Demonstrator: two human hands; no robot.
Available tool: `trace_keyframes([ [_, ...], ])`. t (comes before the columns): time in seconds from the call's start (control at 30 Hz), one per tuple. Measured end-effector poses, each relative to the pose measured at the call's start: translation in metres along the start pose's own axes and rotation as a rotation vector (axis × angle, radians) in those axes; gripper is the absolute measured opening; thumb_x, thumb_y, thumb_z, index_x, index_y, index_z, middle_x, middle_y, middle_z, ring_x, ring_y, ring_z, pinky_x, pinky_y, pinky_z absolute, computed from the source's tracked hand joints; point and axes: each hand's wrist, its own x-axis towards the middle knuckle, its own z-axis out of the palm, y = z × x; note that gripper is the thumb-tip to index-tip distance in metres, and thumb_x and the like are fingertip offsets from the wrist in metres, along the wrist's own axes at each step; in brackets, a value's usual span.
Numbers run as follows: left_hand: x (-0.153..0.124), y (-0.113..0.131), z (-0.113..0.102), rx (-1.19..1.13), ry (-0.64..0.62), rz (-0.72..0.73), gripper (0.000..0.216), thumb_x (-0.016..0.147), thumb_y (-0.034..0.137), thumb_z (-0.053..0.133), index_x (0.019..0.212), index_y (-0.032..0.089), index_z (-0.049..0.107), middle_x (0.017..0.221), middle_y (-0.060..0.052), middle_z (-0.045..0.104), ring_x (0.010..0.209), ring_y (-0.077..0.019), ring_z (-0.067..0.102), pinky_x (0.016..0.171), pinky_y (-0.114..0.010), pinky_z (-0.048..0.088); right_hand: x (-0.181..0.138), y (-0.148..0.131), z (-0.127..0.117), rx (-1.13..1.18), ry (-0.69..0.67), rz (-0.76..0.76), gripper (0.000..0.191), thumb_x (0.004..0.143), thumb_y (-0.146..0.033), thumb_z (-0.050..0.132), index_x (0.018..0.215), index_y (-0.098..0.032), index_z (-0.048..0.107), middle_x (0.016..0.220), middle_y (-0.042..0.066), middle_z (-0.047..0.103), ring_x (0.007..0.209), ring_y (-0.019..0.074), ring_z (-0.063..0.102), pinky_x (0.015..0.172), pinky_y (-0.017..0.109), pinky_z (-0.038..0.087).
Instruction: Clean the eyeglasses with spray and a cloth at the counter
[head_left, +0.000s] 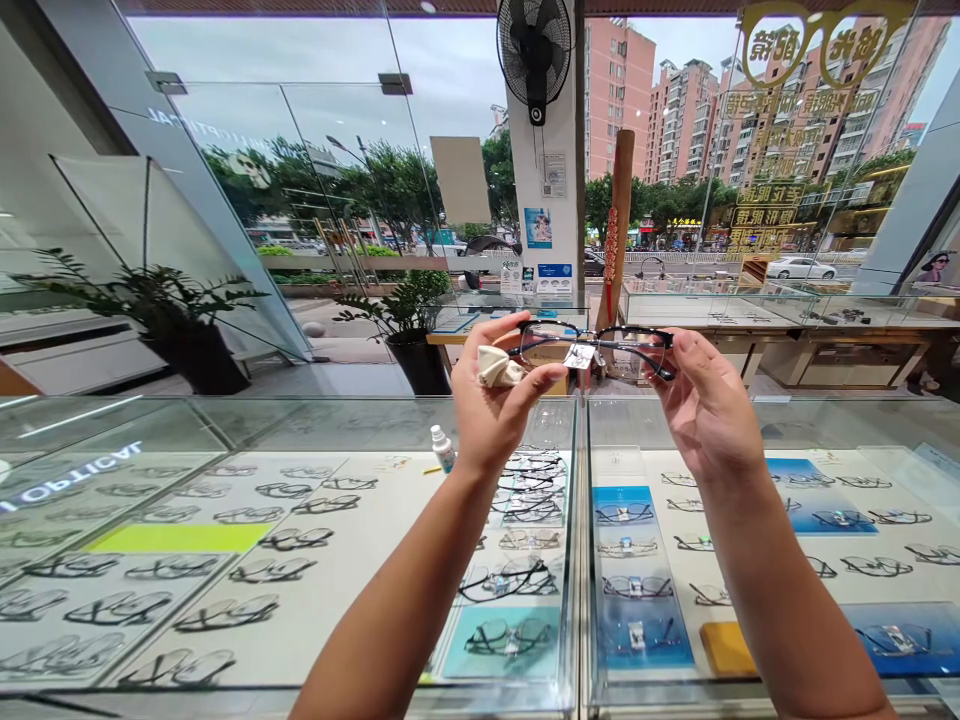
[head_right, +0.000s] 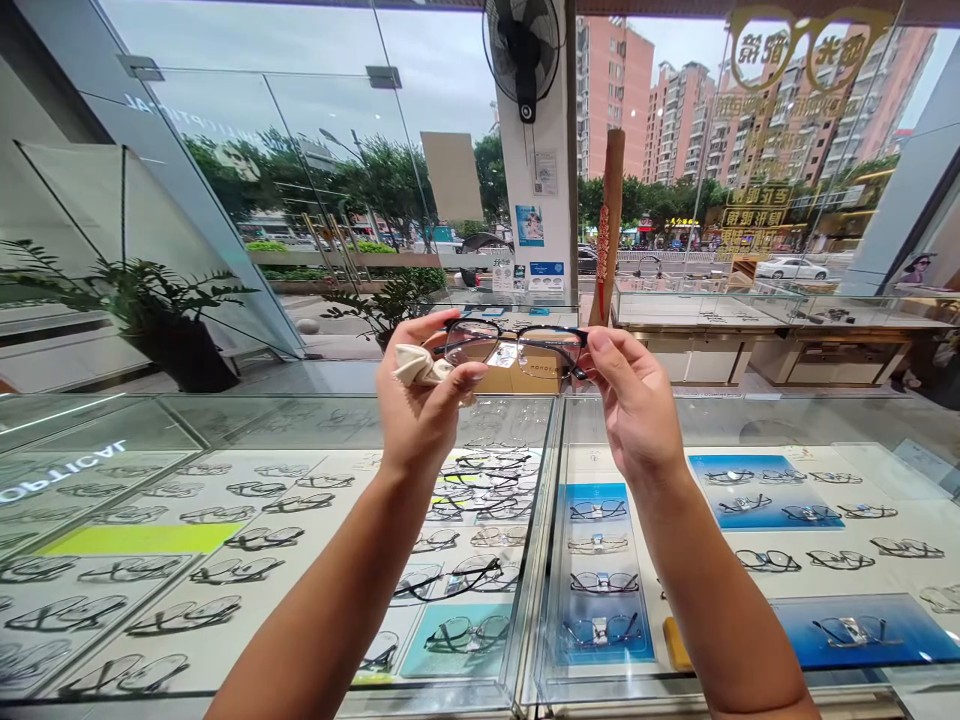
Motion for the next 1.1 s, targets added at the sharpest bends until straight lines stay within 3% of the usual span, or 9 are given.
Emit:
trace_keyframes([
  [0.1,-0.001,0.000,0.000,-0.088,0.008,-0.093,0.058,0.073,0.051,0.091,0.120,0.025,0.069,0.106,-0.006,0.072,0.080,-0.0158,0.069,0.055,-0.022,0.048,-0.001,0.000,-0.002,-0.022,-0.023,-0.025,0.026,0.085,-0.050,0.069,0.097,-0.027,0.071,0.097,0.003,0.076,0.091,0.0206,0.070,0.081,0.038,0.057],
  [0.17,0.000,0.001,0.000,-0.178,-0.011,-0.205,0.058,0.073,0.052,0.091,0.119,0.026,0.069,0.100,-0.004,0.071,0.061,-0.0089,0.058,0.048,-0.022,0.040,-0.001,0.000,-0.003,-0.014,-0.058,-0.047,0.023,0.083,-0.044,0.067,0.100,-0.028,0.071,0.101,0.003,0.077,0.095,0.0214,0.071,0.084,0.039,0.057],
  [0.27,0.002,0.002,0.000,-0.301,-0.064,-0.359,0.059,0.073,0.055,0.090,0.118,0.026,0.067,0.084,0.000,0.066,0.049,-0.0050,0.042,0.045,-0.022,0.031,-0.001,0.004,-0.004,-0.038,-0.118,-0.105,0.026,0.078,-0.035,0.068,0.104,-0.030,0.071,0.106,0.002,0.077,0.100,0.0225,0.071,0.089,0.040,0.058],
  [0.4,0.004,0.006,0.001,-0.378,-0.125,-0.486,0.063,0.069,0.053,0.093,0.118,0.025,0.065,0.073,0.003,0.057,0.048,-0.0045,0.037,0.045,-0.023,0.028,0.004,0.014,-0.005,-0.207,-0.180,-0.227,0.033,0.079,-0.037,0.077,0.110,-0.029,0.072,0.115,0.003,0.075,0.106,0.0231,0.069,0.093,0.042,0.058],
  [0.57,0.005,0.012,0.002,-0.462,-0.198,-0.600,0.071,0.065,0.049,0.096,0.125,0.025,0.064,0.069,0.006,0.050,0.049,-0.0043,0.036,0.046,-0.021,0.028,0.006,0.016,-0.006,-0.396,-0.265,-0.490,0.017,0.085,-0.035,0.079,0.101,-0.028,0.078,0.122,0.004,0.073,0.118,0.0230,0.067,0.106,0.045,0.054],
  [0.73,0.006,0.017,0.000,-0.551,-0.335,-0.753,0.069,0.067,0.049,0.095,0.126,0.026,0.067,0.073,0.005,0.051,0.050,-0.0029,0.034,0.049,-0.020,0.031,0.002,0.010,-0.005,-0.556,-0.272,-0.636,0.011,0.091,-0.031,0.074,0.100,-0.030,0.079,0.128,0.003,0.076,0.122,0.0247,0.067,0.107,0.050,0.053],
  [0.83,0.006,0.017,-0.001,-0.598,-0.450,-0.837,0.056,0.075,0.053,0.088,0.119,0.023,0.070,0.072,0.005,0.049,0.051,-0.0037,0.033,0.049,-0.019,0.031,-0.002,0.009,-0.004,-0.606,-0.301,-0.720,0.011,0.093,-0.032,0.072,0.101,-0.031,0.079,0.131,0.003,0.077,0.124,0.0261,0.067,0.109,0.052,0.053],
  [0.93,0.005,0.013,-0.001,-0.661,-0.525,-0.906,0.044,0.078,0.052,0.085,0.102,0.019,0.070,0.071,0.005,0.048,0.051,-0.0034,0.032,0.048,-0.018,0.031,-0.004,0.010,-0.001,-0.598,-0.289,-0.773,0.008,0.093,-0.031,0.072,0.098,-0.031,0.079,0.121,0.002,0.081,0.119,0.0268,0.071,0.108,0.054,0.053],
  [1.1,0.003,0.010,0.002,-0.702,-0.647,-0.957,0.051,0.074,0.060,0.087,0.090,0.016,0.066,0.067,0.005,0.048,0.049,-0.0027,0.029,0.046,-0.017,0.028,-0.007,0.015,0.004,-0.483,-0.228,-0.767,0.006,0.091,-0.030,0.075,0.097,-0.031,0.078,0.108,0.001,0.082,0.111,0.0258,0.073,0.103,0.052,0.056],
])
